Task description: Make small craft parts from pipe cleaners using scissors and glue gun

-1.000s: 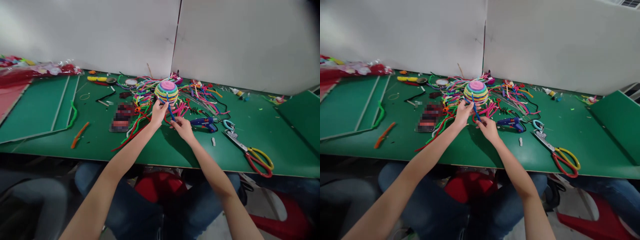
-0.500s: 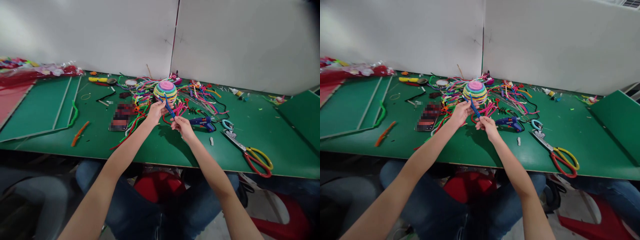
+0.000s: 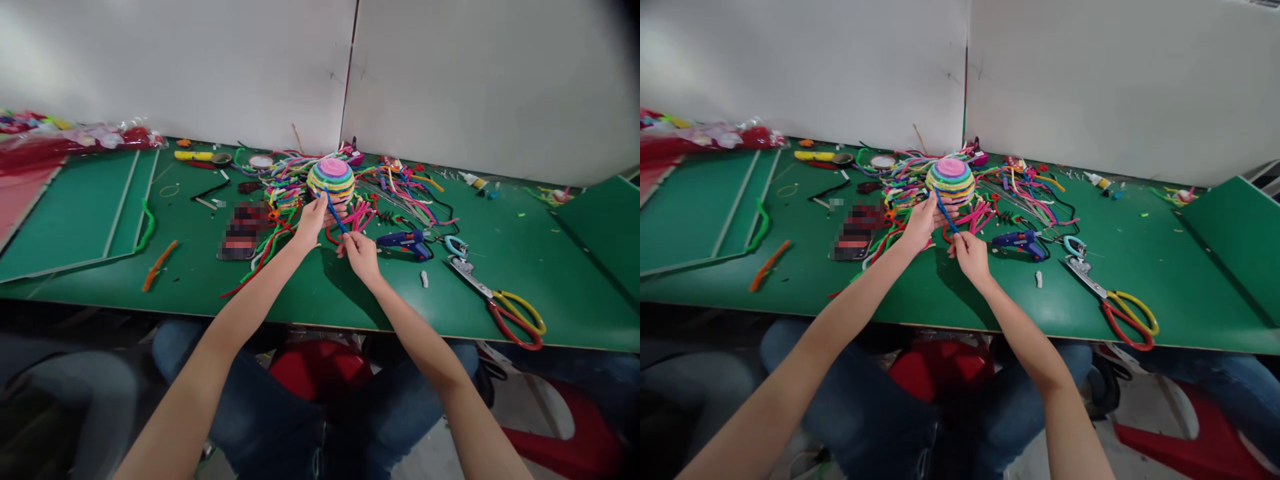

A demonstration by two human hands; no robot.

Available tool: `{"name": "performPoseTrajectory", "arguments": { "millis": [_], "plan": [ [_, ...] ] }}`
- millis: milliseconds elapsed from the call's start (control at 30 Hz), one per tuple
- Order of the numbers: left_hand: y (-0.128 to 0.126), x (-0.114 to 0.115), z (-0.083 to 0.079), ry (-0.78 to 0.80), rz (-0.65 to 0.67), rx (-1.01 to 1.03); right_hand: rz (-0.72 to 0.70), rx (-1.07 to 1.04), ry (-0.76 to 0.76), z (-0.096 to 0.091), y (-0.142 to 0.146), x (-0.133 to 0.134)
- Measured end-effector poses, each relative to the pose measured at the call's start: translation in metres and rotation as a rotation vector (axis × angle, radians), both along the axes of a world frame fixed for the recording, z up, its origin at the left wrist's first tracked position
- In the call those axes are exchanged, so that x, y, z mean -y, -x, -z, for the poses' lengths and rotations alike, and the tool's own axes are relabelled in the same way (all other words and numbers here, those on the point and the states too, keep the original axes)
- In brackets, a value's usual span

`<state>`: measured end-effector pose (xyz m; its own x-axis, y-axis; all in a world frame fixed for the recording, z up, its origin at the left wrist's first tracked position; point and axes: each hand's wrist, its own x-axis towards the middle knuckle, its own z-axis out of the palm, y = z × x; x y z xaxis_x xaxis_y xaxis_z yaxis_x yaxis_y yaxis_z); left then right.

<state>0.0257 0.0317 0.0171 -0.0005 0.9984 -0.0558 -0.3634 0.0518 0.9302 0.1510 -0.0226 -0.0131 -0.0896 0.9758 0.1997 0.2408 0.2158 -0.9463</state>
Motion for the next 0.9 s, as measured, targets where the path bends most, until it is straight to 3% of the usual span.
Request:
{"name": "performPoseTrajectory", "arguments": {
  "millis": [200,400,567,733,800,900],
  "plan": [
    [0.001,0.000,0.000,-0.007,0.013,0.070,-0.078,-0.126,0.060,-0.004,0.000,0.000],
    [0.019,0.005,-0.030,0.257,0.101,0.351,-0.223,-0.441,0.185,-0.012,0.008,0.006],
    [0.022,0.008,-0.036,0.214,0.087,0.328,-0.260,-0.537,0.258,-0.011,0.015,0.010],
    [0.021,0.001,-0.017,-0.028,0.196,0.051,-0.064,-0.639,0.295,-0.015,0.006,0.008],
    [0.021,-0.002,-0.010,-0.115,0.211,-0.203,0.107,-0.711,0.243,-0.022,-0.005,0.004],
    [0.016,-0.006,-0.002,-0.266,0.120,-0.703,0.339,-0.799,0.110,-0.035,-0.024,-0.003]
  ]
}}
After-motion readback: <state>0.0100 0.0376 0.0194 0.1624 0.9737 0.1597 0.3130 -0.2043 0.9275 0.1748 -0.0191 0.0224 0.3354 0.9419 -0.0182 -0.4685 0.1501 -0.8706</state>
